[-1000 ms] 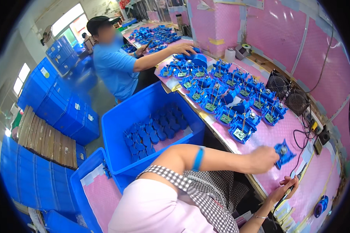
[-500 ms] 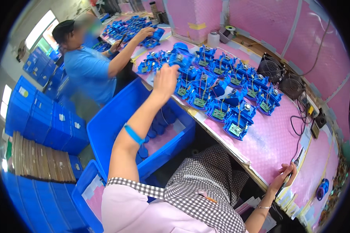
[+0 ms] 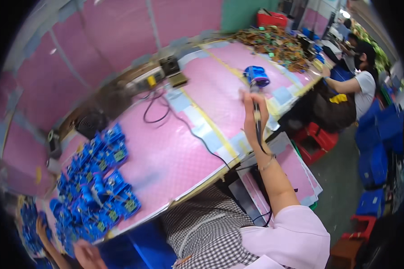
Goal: The person solders wires onto components inside plastic housings using a soldering iron, picking parts from a bin and placing the assembled pieces on the workstation.
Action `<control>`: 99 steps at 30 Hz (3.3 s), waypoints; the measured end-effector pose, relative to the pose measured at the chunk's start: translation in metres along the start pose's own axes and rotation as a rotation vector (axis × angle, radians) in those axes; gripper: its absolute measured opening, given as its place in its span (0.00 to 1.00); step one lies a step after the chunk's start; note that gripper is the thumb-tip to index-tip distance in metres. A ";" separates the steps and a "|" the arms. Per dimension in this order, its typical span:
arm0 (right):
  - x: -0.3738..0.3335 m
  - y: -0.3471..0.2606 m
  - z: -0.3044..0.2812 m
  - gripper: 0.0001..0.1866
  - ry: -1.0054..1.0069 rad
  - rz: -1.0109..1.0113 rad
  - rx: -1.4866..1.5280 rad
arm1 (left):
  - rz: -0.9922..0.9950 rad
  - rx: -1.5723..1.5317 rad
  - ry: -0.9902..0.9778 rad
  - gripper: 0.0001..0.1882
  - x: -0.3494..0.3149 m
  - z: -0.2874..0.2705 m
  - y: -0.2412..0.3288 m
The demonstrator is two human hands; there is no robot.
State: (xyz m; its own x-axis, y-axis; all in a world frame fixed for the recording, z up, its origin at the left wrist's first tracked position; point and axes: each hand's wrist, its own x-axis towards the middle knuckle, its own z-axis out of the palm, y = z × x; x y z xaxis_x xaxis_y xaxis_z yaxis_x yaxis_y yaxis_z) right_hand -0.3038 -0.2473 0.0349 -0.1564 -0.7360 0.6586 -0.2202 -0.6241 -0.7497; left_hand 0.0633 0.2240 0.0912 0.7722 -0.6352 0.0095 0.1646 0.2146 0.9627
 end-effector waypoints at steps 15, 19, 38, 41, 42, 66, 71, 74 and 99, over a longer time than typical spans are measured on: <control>0.055 0.091 -0.010 0.11 -0.209 -0.103 -0.110 | -0.104 -0.571 -0.537 0.24 -0.017 0.141 -0.095; -0.027 -0.006 0.040 0.11 -0.496 -0.112 0.154 | -0.070 0.062 -0.171 0.03 -0.007 0.214 -0.100; -0.043 -0.019 0.098 0.14 -0.597 -0.469 -0.028 | 0.250 1.112 -0.081 0.17 0.033 0.238 -0.163; -0.057 -0.022 0.093 0.13 -0.756 -0.413 -0.018 | 0.249 1.108 -0.080 0.17 0.024 0.222 -0.152; -0.061 -0.022 0.094 0.13 -0.754 -0.409 -0.019 | 0.250 1.122 -0.067 0.16 0.021 0.221 -0.150; -0.103 -0.059 0.031 0.09 -0.813 0.518 0.465 | 0.479 0.915 -0.070 0.05 0.059 0.228 -0.124; -0.109 -0.055 0.042 0.10 -0.819 0.532 0.518 | 0.474 0.967 -0.087 0.05 0.067 0.237 -0.130; -0.110 -0.050 0.046 0.10 -0.816 0.521 0.523 | 0.477 0.995 -0.093 0.05 0.070 0.238 -0.132; -0.084 -0.041 0.041 0.08 -0.846 0.330 0.357 | 0.504 1.044 -0.152 0.06 0.072 0.256 -0.133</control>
State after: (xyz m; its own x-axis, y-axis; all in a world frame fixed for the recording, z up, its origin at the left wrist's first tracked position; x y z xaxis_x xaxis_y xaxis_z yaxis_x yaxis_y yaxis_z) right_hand -0.2418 -0.1713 0.0076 0.6157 -0.7464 0.2526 0.0368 -0.2929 -0.9554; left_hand -0.0600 -0.0406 0.0329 0.5132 -0.7496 0.4179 -0.7783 -0.2012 0.5948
